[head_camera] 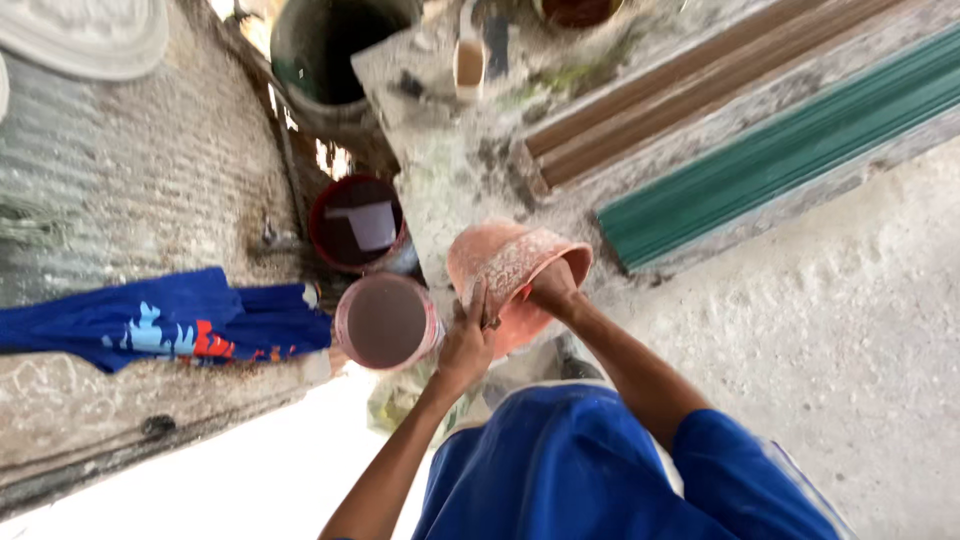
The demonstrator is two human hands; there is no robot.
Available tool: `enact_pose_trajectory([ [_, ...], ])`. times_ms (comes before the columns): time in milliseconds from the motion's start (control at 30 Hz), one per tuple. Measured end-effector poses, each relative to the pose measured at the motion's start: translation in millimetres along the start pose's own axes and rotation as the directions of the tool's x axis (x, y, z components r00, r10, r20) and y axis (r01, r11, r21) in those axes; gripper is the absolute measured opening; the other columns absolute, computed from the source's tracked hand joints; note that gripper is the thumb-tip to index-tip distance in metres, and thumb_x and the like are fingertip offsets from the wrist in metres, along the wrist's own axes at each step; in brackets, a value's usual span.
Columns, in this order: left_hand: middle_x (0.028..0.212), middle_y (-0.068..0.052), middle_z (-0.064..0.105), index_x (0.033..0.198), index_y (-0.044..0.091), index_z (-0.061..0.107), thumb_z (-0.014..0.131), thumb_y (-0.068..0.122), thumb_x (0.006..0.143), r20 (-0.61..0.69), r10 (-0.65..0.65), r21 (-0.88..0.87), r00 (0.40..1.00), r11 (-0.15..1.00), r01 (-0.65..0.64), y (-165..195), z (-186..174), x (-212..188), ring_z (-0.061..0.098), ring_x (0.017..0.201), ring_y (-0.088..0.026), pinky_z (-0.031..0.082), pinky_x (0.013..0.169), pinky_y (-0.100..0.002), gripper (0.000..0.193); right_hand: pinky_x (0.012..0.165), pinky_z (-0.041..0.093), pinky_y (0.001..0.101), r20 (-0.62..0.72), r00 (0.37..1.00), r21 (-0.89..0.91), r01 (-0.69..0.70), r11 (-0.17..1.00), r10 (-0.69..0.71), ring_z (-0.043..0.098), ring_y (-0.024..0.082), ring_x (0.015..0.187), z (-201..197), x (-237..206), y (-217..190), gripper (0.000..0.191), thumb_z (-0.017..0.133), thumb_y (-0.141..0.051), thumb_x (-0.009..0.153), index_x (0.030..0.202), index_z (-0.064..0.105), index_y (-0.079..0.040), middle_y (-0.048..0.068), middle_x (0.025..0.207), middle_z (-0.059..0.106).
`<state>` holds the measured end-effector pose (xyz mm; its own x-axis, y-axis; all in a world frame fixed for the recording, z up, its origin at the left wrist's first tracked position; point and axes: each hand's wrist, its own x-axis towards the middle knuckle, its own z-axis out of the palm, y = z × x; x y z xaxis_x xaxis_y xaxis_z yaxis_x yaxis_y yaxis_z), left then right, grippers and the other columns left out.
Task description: The person scrapes residue off long concrete mold strips with a hand scraper, moves a strip aside, then scoops powder into a plastic pot and brushes liquid over the pot's inner surface with a paintbrush before brushing the surface of the mold strips.
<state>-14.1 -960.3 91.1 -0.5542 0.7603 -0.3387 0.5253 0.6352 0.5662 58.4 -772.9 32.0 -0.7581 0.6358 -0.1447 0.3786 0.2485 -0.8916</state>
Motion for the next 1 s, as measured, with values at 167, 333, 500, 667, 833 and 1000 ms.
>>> enact_pose_trajectory([
  [167,0.160,-0.033,0.034,0.167,0.020,0.013,0.057,0.011,0.101,-0.336,0.170,-0.252,0.926,0.931,-0.263,-40.2,37.5,-22.7,0.047,0.138,-0.053,0.045,0.109,-0.055,0.081,0.081,0.057,0.0420,0.419,0.864,0.596,-0.493,0.634,0.278,0.065,0.034,0.095,20.8,-12.1,14.0,0.020,0.067,-0.020,0.096,0.109,0.065,-0.005,0.019,0.102,0.068],
  [333,0.154,-0.038,0.037,0.164,0.015,-0.007,0.043,0.003,0.090,-0.279,-0.025,-0.485,0.960,0.866,-0.118,-55.6,84.0,-53.6,0.058,0.121,-0.051,0.053,0.090,-0.049,0.090,0.079,0.058,0.0412,0.154,0.983,0.020,-0.099,0.995,0.095,0.066,0.036,0.092,7.1,-31.6,55.4,0.018,0.067,-0.019,0.097,0.107,0.065,-0.004,0.020,0.099,0.069],
  [500,0.110,-0.035,0.069,0.165,0.014,-0.007,0.050,0.009,0.095,-0.256,-0.225,-0.518,0.940,0.853,0.063,-47.3,101.4,-51.8,0.071,0.093,-0.048,0.057,0.072,-0.045,0.090,0.077,0.059,0.0403,0.005,0.982,0.516,-0.167,0.840,0.191,0.066,0.037,0.088,17.2,-69.3,94.7,0.016,0.068,-0.018,0.098,0.106,0.066,-0.004,0.021,0.097,0.069],
  [667,0.103,-0.033,0.072,0.167,0.021,0.009,0.048,0.011,0.097,-0.112,-0.400,-0.497,0.910,0.816,0.297,-34.4,61.6,-44.3,0.073,0.088,-0.043,0.055,0.061,-0.045,0.081,0.073,0.058,0.0438,0.318,0.712,-0.004,-0.659,0.752,0.626,0.070,0.029,0.086,2.1,-84.4,108.4,0.021,0.064,-0.028,0.101,0.104,0.068,-0.007,0.016,0.092,0.071],
  [833,0.126,-0.023,0.065,0.167,0.019,-0.001,0.047,0.006,0.090,-0.153,-0.345,-0.678,0.926,0.718,0.155,-29.5,47.6,-24.2,0.065,0.088,-0.035,0.056,0.072,-0.041,0.092,0.072,0.061,0.0404,0.147,0.987,0.547,-0.139,0.825,0.070,0.068,0.022,0.090,-29.4,-76.3,66.9,0.008,0.061,-0.017,0.097,0.101,0.062,-0.010,0.011,0.099,0.067],
  [1000,0.163,-0.033,0.037,0.173,0.012,0.005,0.056,-0.006,0.093,-0.442,-0.006,-0.449,0.897,0.867,-0.216,-43.7,61.0,-18.1,0.045,0.141,-0.039,0.043,0.106,-0.045,0.097,0.072,0.055,0.0421,0.031,0.976,-0.340,-0.193,0.920,0.216,0.071,0.032,0.084,-39.0,-65.7,0.7,0.017,0.066,-0.034,0.104,0.102,0.069,-0.017,0.018,0.090,0.074],
])
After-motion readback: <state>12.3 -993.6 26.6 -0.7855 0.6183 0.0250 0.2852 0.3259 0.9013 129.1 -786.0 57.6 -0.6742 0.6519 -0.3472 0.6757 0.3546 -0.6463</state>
